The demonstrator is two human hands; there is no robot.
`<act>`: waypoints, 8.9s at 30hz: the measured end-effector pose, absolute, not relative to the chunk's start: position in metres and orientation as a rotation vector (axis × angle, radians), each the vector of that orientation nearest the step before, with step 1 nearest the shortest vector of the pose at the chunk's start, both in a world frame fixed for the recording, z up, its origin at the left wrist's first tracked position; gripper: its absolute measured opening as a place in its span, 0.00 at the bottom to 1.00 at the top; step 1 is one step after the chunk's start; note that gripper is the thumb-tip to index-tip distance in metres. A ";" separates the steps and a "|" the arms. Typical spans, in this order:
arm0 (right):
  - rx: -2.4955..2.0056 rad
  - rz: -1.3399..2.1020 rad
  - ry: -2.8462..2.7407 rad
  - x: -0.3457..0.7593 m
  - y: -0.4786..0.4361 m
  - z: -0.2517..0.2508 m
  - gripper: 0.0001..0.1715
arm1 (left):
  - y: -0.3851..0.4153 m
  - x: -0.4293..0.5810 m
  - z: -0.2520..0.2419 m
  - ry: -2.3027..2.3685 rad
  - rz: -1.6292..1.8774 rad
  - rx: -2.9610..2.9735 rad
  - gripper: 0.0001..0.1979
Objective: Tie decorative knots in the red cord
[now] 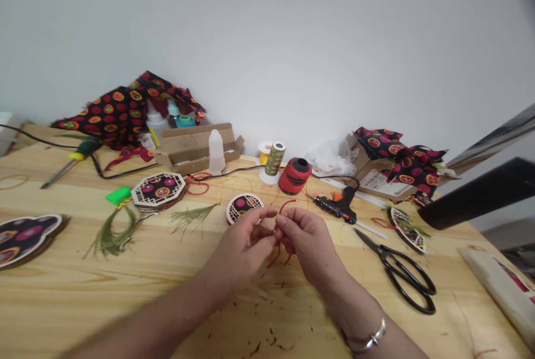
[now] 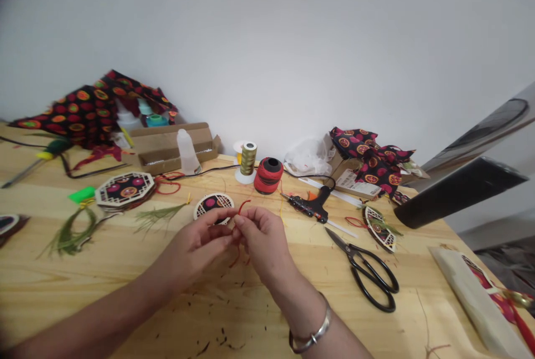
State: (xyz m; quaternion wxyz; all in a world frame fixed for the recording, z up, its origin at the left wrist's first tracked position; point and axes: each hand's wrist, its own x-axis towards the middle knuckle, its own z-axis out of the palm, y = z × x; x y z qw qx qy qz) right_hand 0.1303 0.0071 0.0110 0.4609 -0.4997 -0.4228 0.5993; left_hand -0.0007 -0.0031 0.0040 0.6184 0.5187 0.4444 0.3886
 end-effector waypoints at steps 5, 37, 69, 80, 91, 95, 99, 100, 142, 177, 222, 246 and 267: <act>-1.262 1.438 -1.091 0.131 0.008 0.009 0.11 | -0.002 -0.003 0.009 1.120 0.913 1.257 0.12; -1.284 1.377 -1.283 0.135 0.009 0.006 0.12 | 0.005 -0.007 0.004 1.180 0.868 0.946 0.08; -0.978 -0.400 -2.571 0.126 -0.024 0.001 0.08 | 0.013 -0.009 0.008 1.053 0.939 0.503 0.07; -1.234 1.001 -1.407 0.133 0.005 0.004 0.07 | 0.008 -0.008 0.004 1.090 0.951 0.756 0.08; -1.218 1.396 -1.109 0.131 0.006 0.005 0.11 | 0.002 -0.005 0.007 1.164 0.833 0.949 0.13; -1.216 1.404 -1.112 0.134 0.008 0.005 0.13 | 0.002 -0.005 0.007 1.189 0.837 0.974 0.14; -1.213 1.409 -1.107 0.134 0.007 0.007 0.13 | 0.002 -0.005 0.007 1.206 0.831 0.962 0.14; -1.219 1.403 -1.108 0.134 0.007 0.007 0.13 | 0.002 -0.005 0.008 1.202 0.828 0.962 0.14; -1.278 1.353 -1.104 0.132 0.006 0.002 0.11 | 0.003 -0.006 0.001 1.145 0.885 0.934 0.13; -1.312 1.283 -1.163 0.141 0.010 0.008 0.13 | 0.000 -0.003 0.001 1.140 0.953 1.441 0.05; -1.294 1.303 -1.279 0.135 0.005 0.011 0.09 | 0.004 -0.007 0.004 1.094 0.820 0.900 0.08; -1.477 0.889 -1.660 0.142 0.005 0.008 0.16 | 0.011 -0.008 0.004 1.124 0.943 0.718 0.07; -1.035 -0.395 -2.538 0.128 -0.021 -0.008 0.06 | 0.011 -0.008 0.006 1.016 0.912 0.507 0.06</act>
